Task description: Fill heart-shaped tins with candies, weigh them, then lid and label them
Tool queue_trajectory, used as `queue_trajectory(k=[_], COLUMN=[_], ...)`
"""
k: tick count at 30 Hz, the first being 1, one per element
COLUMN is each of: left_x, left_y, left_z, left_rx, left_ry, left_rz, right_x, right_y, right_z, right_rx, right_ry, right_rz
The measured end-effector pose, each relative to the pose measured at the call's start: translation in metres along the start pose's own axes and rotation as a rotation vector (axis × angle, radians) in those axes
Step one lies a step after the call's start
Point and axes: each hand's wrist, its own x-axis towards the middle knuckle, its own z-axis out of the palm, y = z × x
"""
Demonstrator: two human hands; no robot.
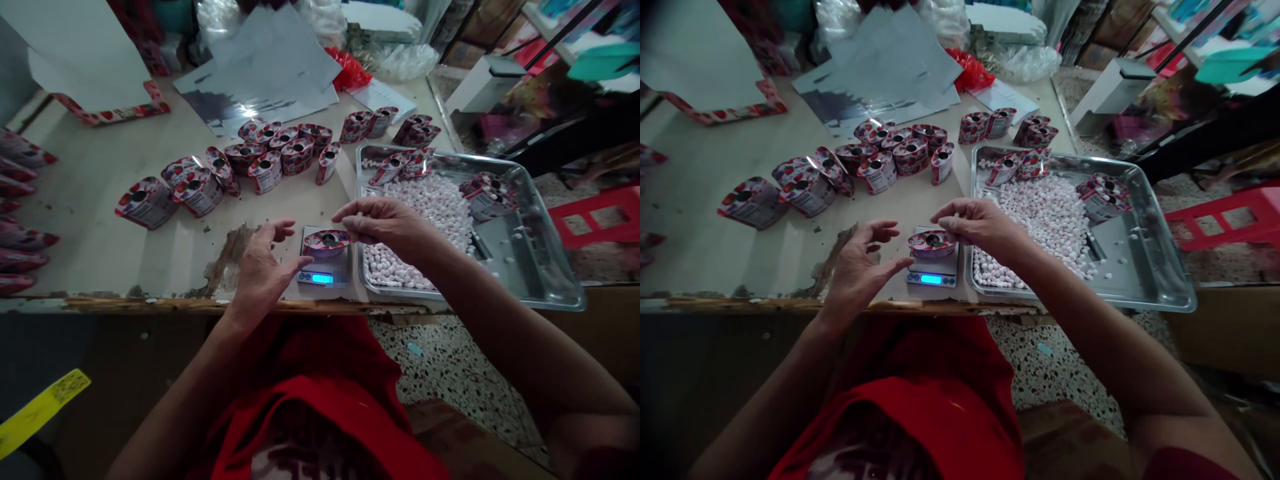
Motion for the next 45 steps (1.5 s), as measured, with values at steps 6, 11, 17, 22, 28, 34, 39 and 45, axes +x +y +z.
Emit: queue_trajectory(k=[6, 11, 17, 22, 28, 34, 39, 45], left_x=[0.004, 0.016, 0.023, 0.018, 0.018, 0.014, 0.019, 0.062], left_y=[0.002, 0.008, 0.019, 0.039, 0.051, 0.056, 0.043, -0.029], left_z=[-0.013, -0.014, -0.01, -0.002, 0.007, 0.036, 0.032, -0.181], left_rx=[-0.004, 0.032, 0.207, 0.435, 0.539, 0.566, 0.495, 0.452], left_ry=[-0.02, -0.042, -0.082, -0.149, -0.174, -0.206, -0.294, 0.143], left_rz=[-0.039, 0.045, 0.178, 0.157, 0.143, 0.186, 0.254, 0.196], right_x=[0.002, -0.016, -0.037, -0.035, -0.029, -0.024, 0.012, 0.064], right_y=[0.002, 0.002, 0.01, 0.015, 0.019, 0.023, 0.042, 0.034], right_z=[-0.007, -0.063, -0.102, -0.107, -0.109, -0.129, -0.106, 0.069], right_rx=[-0.132, 0.111, 0.282, 0.303, 0.254, -0.159, -0.96, -0.898], right_ry=[0.038, 0.433, 0.552, 0.453, 0.433, 0.466, 0.53, 0.243], right_rz=[-0.053, -0.147, 0.089, 0.116, 0.047, -0.042, -0.453, -0.96])
